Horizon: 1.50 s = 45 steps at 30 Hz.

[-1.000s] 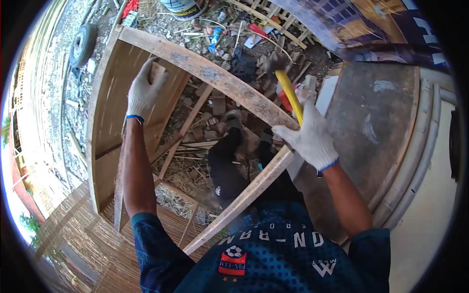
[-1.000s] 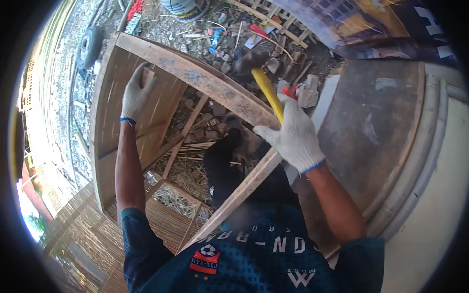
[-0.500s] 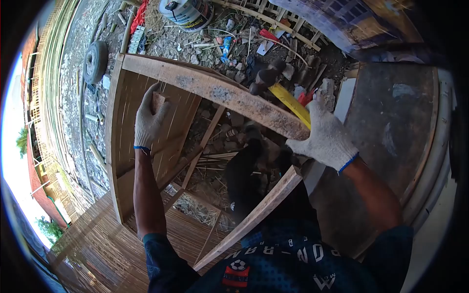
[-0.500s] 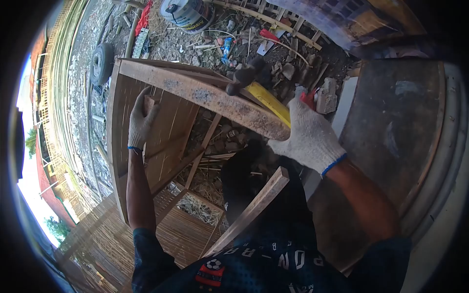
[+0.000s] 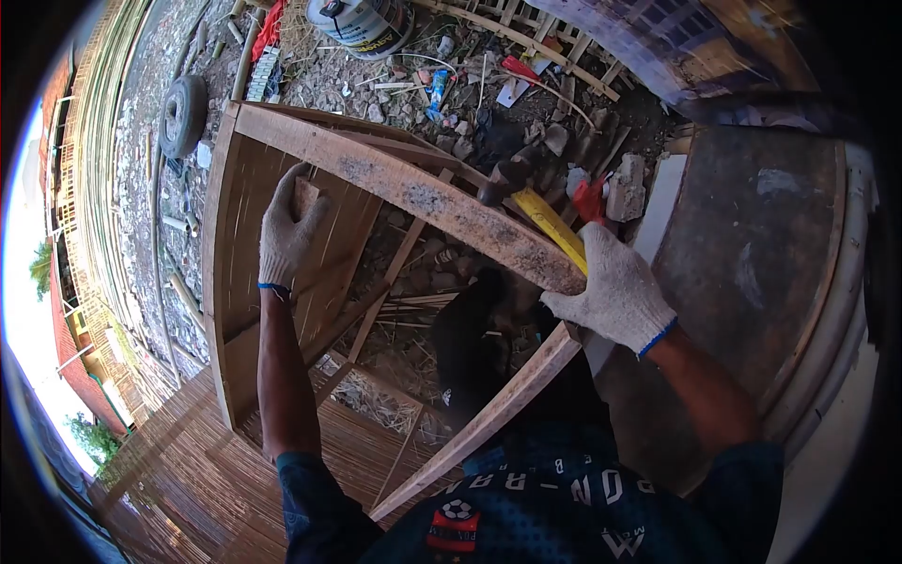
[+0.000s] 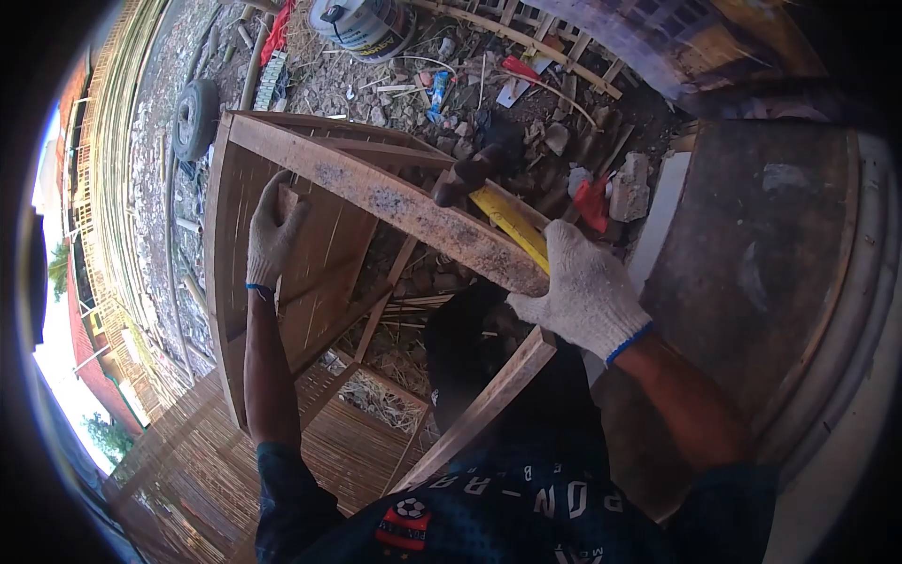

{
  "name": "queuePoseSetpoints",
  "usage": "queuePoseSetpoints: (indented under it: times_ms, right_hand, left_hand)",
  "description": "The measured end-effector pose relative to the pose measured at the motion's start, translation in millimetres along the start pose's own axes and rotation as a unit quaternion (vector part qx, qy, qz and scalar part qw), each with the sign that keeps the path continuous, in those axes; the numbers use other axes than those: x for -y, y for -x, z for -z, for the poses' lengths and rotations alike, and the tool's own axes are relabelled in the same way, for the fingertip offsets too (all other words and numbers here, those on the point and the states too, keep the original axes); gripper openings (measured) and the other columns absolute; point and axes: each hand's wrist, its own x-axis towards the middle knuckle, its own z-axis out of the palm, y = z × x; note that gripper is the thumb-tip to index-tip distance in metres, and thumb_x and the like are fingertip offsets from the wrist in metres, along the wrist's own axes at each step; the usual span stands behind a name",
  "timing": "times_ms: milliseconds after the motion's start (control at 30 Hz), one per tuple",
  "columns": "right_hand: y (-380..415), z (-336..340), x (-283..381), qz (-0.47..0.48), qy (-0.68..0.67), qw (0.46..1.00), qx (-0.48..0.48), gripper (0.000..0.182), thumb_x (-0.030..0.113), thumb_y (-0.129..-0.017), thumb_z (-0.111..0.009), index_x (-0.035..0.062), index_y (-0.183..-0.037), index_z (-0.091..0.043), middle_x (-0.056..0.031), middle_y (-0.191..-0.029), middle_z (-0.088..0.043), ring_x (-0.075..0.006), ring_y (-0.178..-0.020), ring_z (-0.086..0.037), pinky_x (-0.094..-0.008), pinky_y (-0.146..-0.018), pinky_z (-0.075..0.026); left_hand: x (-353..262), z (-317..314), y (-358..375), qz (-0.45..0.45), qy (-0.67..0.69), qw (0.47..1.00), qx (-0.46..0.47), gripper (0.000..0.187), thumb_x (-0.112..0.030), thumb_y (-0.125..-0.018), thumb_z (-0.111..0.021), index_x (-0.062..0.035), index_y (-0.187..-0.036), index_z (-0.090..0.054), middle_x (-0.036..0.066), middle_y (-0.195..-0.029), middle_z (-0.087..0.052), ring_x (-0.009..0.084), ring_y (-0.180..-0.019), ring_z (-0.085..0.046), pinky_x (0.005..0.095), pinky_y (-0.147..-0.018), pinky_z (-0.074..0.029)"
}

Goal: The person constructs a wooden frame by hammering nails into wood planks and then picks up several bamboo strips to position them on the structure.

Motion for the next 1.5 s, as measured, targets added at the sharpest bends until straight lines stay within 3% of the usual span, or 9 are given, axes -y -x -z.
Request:
queuePoseSetpoints:
  times_ms: [467, 567, 633, 733, 867, 933, 1067, 1300, 1500]
  right_hand:
    - [-7, 2, 7, 0.027, -0.040, 0.995, 0.087, 0.061, 0.052, -0.093, -0.068, -0.0033, -0.112, -0.051, -0.0299, -0.102, -0.067, -0.0454, -0.099, -0.068, -0.0522, -0.085, -0.054]
    - [-16, -1, -12, 0.002, -0.079, 0.991, 0.104, 0.062, 0.055, -0.097, -0.062, -0.0057, -0.109, -0.056, -0.0306, -0.102, -0.069, -0.0464, -0.101, -0.067, -0.0504, -0.087, -0.053]
    - [-15, -1, -23, -0.025, -0.175, 0.977, 0.121, 0.059, 0.053, -0.098, -0.062, -0.0056, -0.107, -0.061, -0.0233, -0.092, -0.069, -0.0319, -0.091, -0.069, -0.0422, -0.081, -0.053]
    - [-6, 15, -34, -0.061, -0.224, 0.961, 0.151, 0.044, 0.043, -0.100, -0.066, -0.0008, -0.100, -0.065, -0.0007, -0.081, -0.055, -0.0107, -0.079, -0.053, -0.0321, -0.072, -0.047]
    - [6, -9, -87, -0.080, -0.298, 0.943, 0.121, 0.043, 0.041, -0.099, -0.068, -0.0018, -0.103, -0.067, 0.0022, -0.086, -0.058, -0.0088, -0.081, -0.052, -0.0293, -0.076, -0.048]
    - [23, -1, -93, -0.080, -0.318, 0.940, 0.089, 0.042, 0.039, -0.098, -0.069, -0.0027, -0.104, -0.067, 0.0012, -0.087, -0.059, -0.0085, -0.082, -0.053, -0.0295, -0.076, -0.048]
    - [86, 14, -106, -0.092, -0.298, 0.949, 0.033, 0.035, 0.034, -0.095, -0.073, 0.0005, -0.096, -0.064, 0.0023, -0.087, -0.060, -0.0072, -0.080, -0.054, -0.0282, -0.072, -0.048]
    - [147, -21, -119, -0.162, -0.496, 0.853, 0.014, 0.029, 0.029, -0.093, -0.076, 0.0082, -0.084, -0.058, 0.0040, -0.075, -0.054, -0.0055, -0.067, -0.051, -0.0248, -0.059, -0.045]
    - [148, -34, -130, -0.133, -0.399, 0.907, -0.004, 0.029, 0.030, -0.092, -0.076, 0.0074, -0.086, -0.059, 0.0034, -0.076, -0.055, -0.0074, -0.068, -0.051, -0.0277, -0.060, -0.045]
  left_hand:
    - [-11, -11, 3, 0.040, -0.155, 0.985, -0.069, 0.061, -0.038, -0.091, -0.072, -0.0130, -0.144, -0.055, 0.020, -0.131, -0.068, 0.0364, -0.122, -0.066, 0.0428, -0.101, -0.052]
    - [-26, -22, 13, -0.043, -0.229, 0.953, -0.195, 0.060, -0.032, -0.093, -0.072, -0.0101, -0.145, -0.053, 0.024, -0.135, -0.060, 0.0418, -0.122, -0.060, 0.0469, -0.101, -0.050]
    - [-57, -48, 44, -0.042, -0.239, 0.936, -0.254, 0.063, -0.028, -0.094, -0.072, -0.0054, -0.148, -0.048, 0.027, -0.135, -0.054, 0.0431, -0.122, -0.056, 0.0475, -0.103, -0.048]
    - [-99, -106, 120, -0.058, 0.012, 0.993, -0.107, 0.066, -0.028, -0.095, -0.071, -0.0008, -0.150, -0.044, 0.024, -0.137, -0.055, 0.0376, -0.127, -0.056, 0.0430, -0.107, -0.046]
    - [-131, -190, 203, 0.131, 0.333, 0.892, 0.275, 0.074, -0.032, -0.101, -0.064, 0.0040, -0.157, -0.031, 0.021, -0.146, -0.052, 0.0291, -0.138, -0.050, 0.0386, -0.113, -0.042]
    - [-133, -218, 212, 0.109, 0.341, 0.876, 0.323, 0.077, -0.033, -0.101, -0.063, 0.0037, -0.159, -0.027, 0.022, -0.147, -0.052, 0.0281, -0.137, -0.051, 0.0378, -0.113, -0.042]
    - [-161, -231, 228, 0.137, 0.381, 0.855, 0.324, 0.076, -0.034, -0.101, -0.064, 0.0002, -0.159, -0.030, 0.019, -0.149, -0.052, 0.0245, -0.135, -0.053, 0.0362, -0.112, -0.043]
    - [-182, -217, 230, 0.114, 0.303, 0.893, 0.311, 0.072, -0.038, -0.101, -0.063, -0.0044, -0.158, -0.035, 0.018, -0.148, -0.054, 0.0258, -0.136, -0.053, 0.0352, -0.113, -0.041]
    - [-200, -233, 245, 0.111, 0.333, 0.876, 0.330, 0.069, -0.039, -0.102, -0.064, -0.0029, -0.155, -0.040, 0.014, -0.137, -0.061, 0.0196, -0.121, -0.059, 0.0323, -0.103, -0.047]
